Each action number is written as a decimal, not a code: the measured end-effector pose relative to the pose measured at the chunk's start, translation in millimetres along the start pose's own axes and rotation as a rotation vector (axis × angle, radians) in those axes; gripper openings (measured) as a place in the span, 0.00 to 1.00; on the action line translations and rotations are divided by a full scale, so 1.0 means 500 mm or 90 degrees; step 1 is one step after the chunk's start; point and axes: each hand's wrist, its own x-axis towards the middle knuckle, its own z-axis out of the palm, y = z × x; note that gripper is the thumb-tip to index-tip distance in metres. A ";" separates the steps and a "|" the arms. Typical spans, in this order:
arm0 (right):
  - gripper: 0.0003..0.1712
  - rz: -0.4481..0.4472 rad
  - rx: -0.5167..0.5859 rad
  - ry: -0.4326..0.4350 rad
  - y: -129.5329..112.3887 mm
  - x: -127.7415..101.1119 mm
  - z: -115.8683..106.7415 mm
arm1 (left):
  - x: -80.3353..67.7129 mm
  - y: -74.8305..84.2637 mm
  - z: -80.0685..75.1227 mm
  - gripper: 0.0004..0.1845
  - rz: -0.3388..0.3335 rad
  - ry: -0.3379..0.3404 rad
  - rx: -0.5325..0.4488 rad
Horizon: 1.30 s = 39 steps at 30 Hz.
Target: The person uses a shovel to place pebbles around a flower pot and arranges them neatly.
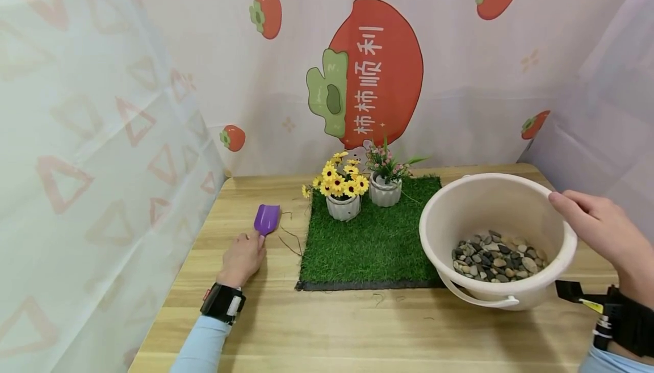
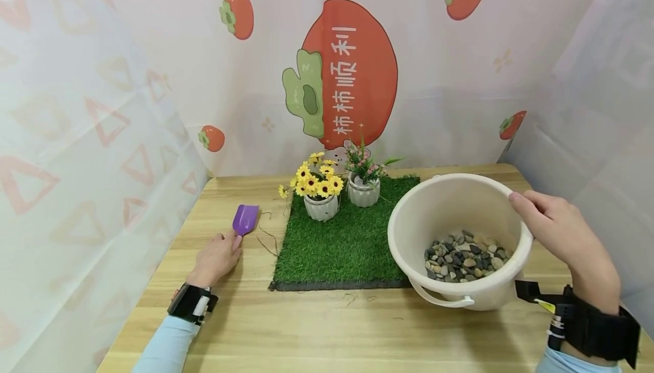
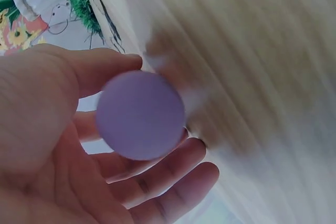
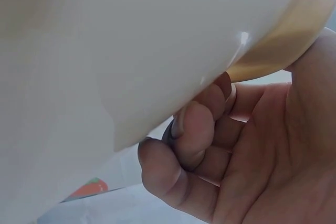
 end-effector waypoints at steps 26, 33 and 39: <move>0.23 -0.031 -0.010 0.028 0.005 0.005 0.006 | -0.006 -0.014 -0.032 0.14 -0.024 -0.054 -0.012; 0.22 -0.039 -0.019 0.035 0.010 -0.003 0.011 | -0.011 -0.017 -0.036 0.16 -0.013 0.003 -0.026; 0.22 -0.038 -0.016 0.030 0.009 0.006 0.006 | -0.007 -0.014 -0.041 0.17 0.019 0.076 -0.040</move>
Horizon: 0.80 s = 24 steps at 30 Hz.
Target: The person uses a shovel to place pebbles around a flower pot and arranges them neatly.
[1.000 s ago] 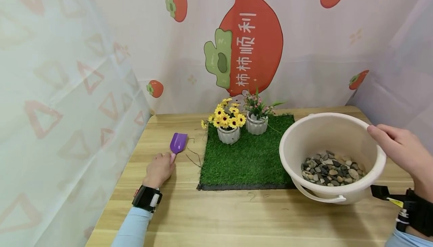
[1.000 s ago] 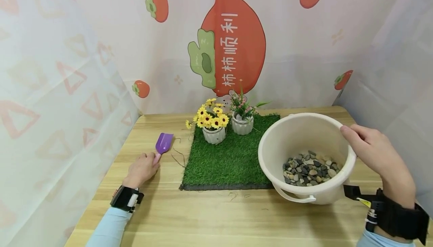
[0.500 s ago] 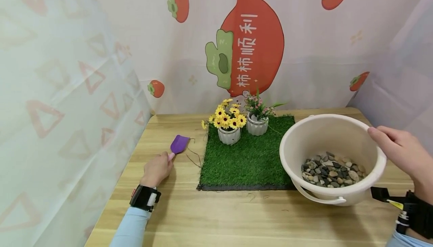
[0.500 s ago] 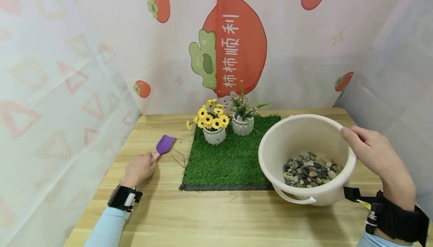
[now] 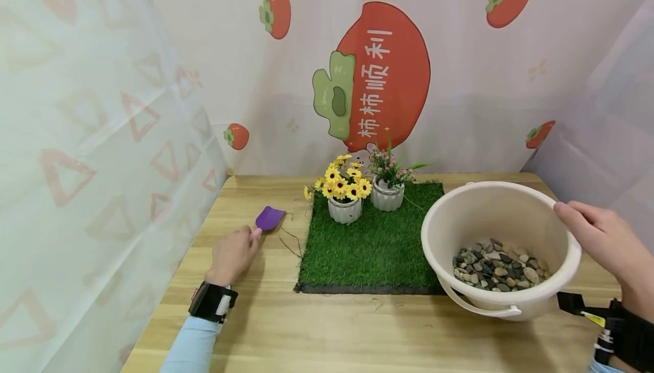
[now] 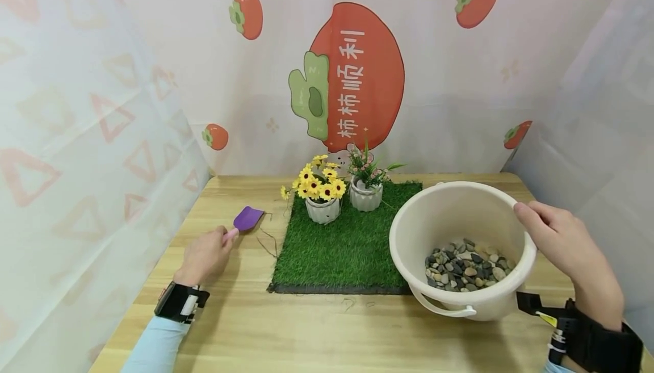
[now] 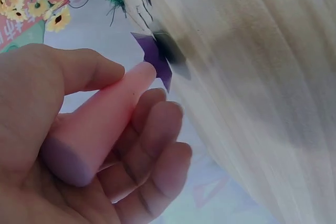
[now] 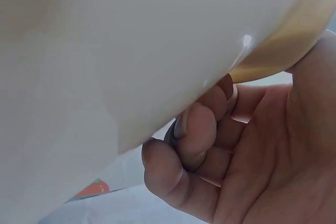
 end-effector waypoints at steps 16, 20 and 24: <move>0.23 -0.001 0.000 0.004 0.004 0.006 -0.001 | -0.005 0.025 -0.043 0.19 0.023 0.012 -0.024; 0.22 -0.001 0.003 0.001 0.005 0.006 -0.001 | -0.007 0.042 -0.053 0.19 0.046 0.039 -0.028; 0.23 0.008 0.002 -0.005 0.004 0.005 -0.001 | -0.012 0.060 -0.064 0.18 0.073 0.081 -0.022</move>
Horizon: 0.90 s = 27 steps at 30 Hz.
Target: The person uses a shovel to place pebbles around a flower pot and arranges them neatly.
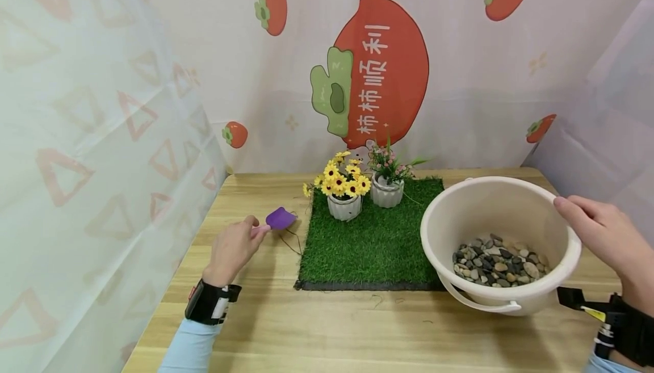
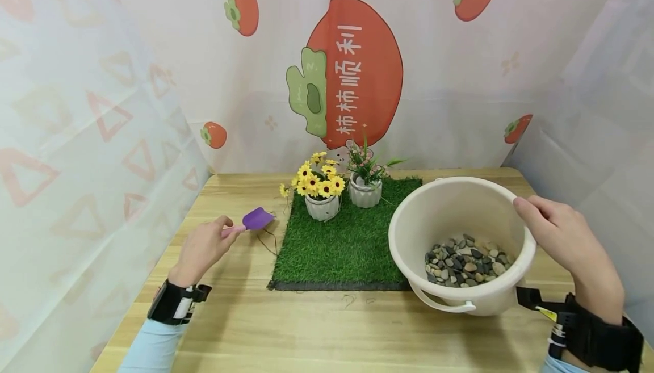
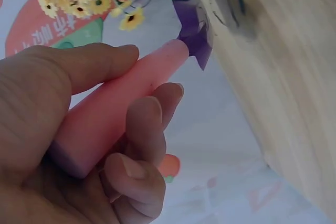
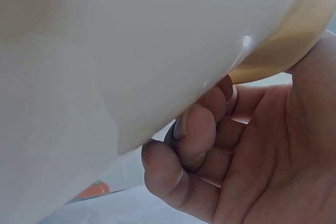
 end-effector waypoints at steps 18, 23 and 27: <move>0.23 -0.004 -0.004 -0.008 -0.008 0.004 0.002 | -0.016 0.038 -0.046 0.15 0.046 0.029 0.006; 0.24 0.019 -0.006 0.005 -0.017 0.001 -0.001 | -0.002 0.055 -0.061 0.16 0.072 0.042 0.009; 0.24 0.032 -0.006 0.010 -0.023 -0.006 0.002 | -0.004 0.077 -0.073 0.15 0.091 0.057 0.014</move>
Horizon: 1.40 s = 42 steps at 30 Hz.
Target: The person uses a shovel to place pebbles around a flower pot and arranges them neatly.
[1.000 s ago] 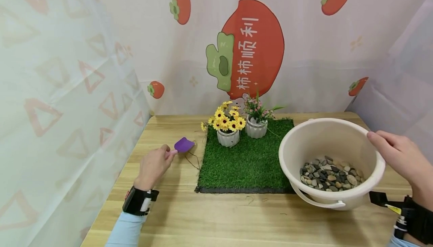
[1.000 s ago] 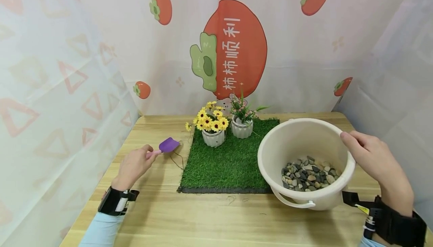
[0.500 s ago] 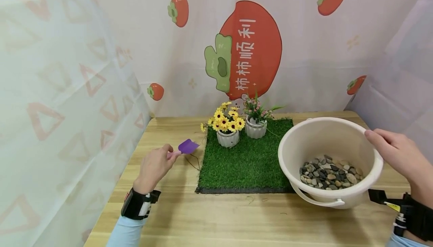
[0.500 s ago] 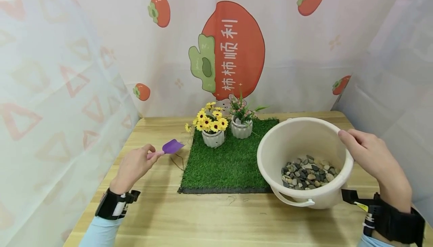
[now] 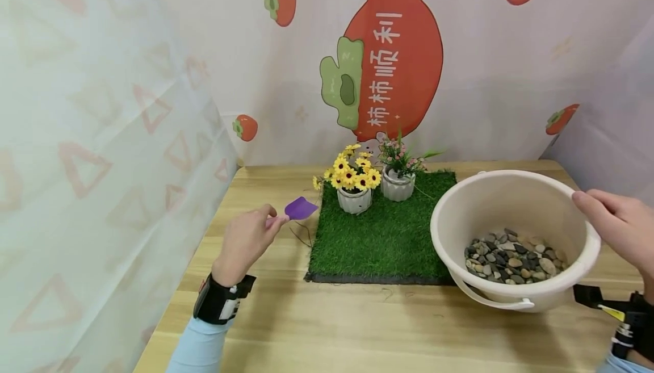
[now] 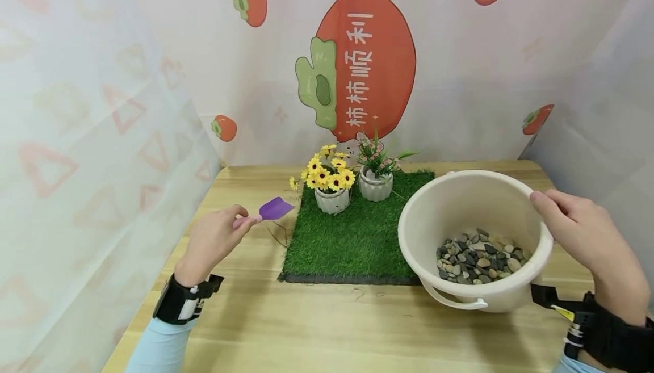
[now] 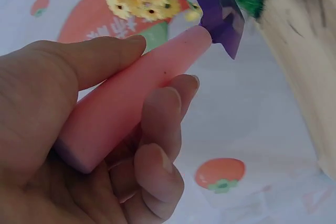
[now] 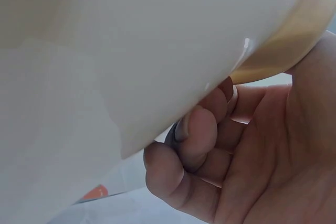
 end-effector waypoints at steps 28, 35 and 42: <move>0.23 -0.008 0.010 0.009 0.000 -0.001 0.003 | -0.007 0.165 -0.080 0.06 0.259 0.021 -0.170; 0.21 -0.020 0.025 0.019 0.015 -0.015 0.007 | -0.004 0.191 -0.086 0.06 0.293 0.020 -0.198; 0.22 -0.027 0.027 0.025 0.007 -0.006 0.006 | 0.002 0.195 -0.084 0.07 0.293 0.001 -0.191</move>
